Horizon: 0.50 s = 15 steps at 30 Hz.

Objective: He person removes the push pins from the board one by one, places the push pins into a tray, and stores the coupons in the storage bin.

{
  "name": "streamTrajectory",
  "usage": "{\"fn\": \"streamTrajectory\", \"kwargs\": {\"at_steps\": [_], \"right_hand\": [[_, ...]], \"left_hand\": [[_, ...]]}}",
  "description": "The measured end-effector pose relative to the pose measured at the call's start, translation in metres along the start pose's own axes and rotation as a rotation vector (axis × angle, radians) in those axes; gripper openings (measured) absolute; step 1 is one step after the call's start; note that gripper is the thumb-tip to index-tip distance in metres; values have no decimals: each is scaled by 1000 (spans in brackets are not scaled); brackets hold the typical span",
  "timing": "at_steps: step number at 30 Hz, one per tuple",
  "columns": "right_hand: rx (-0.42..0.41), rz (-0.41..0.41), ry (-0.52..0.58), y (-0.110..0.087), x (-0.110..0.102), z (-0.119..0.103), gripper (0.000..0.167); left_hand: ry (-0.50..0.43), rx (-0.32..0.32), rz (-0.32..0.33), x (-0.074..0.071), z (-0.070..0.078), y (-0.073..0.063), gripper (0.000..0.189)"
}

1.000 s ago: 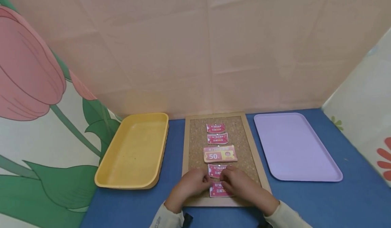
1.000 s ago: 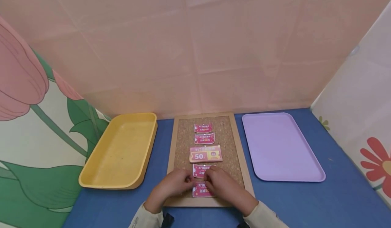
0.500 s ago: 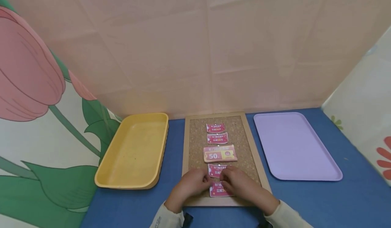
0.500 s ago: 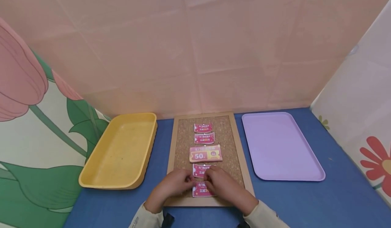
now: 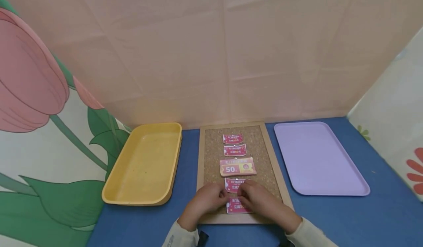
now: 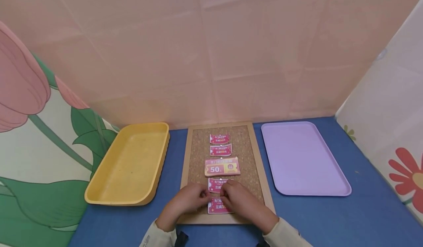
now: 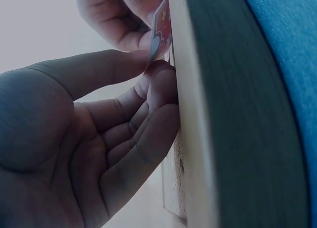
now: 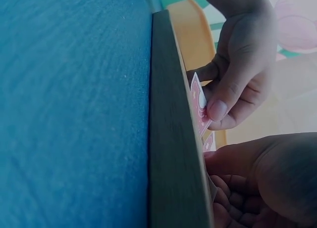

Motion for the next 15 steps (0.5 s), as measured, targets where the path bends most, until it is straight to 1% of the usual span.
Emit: {"fn": "streamTrajectory", "kwargs": {"at_steps": [3, 10, 15], "right_hand": [[3, 2, -2, 0, 0, 0, 15], [6, -5, 5, 0, 1, 0, 14], [14, -11, 5, 0, 2, 2, 15]], "left_hand": [[-1, 2, 1, 0, -1, 0, 16], [-9, -16, -5, 0, 0, 0, 17], [-1, -6, -1, -1, 1, 0, 17]]}}
Point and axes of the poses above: each hand's wrist, its own y-axis towards the middle knuckle, its own x-axis out of the palm, z = x × y, the point moved 4 cm from there along y, towards the middle knuckle, and after that the axes turned 2 degrees about z, right-handed, at the moved point
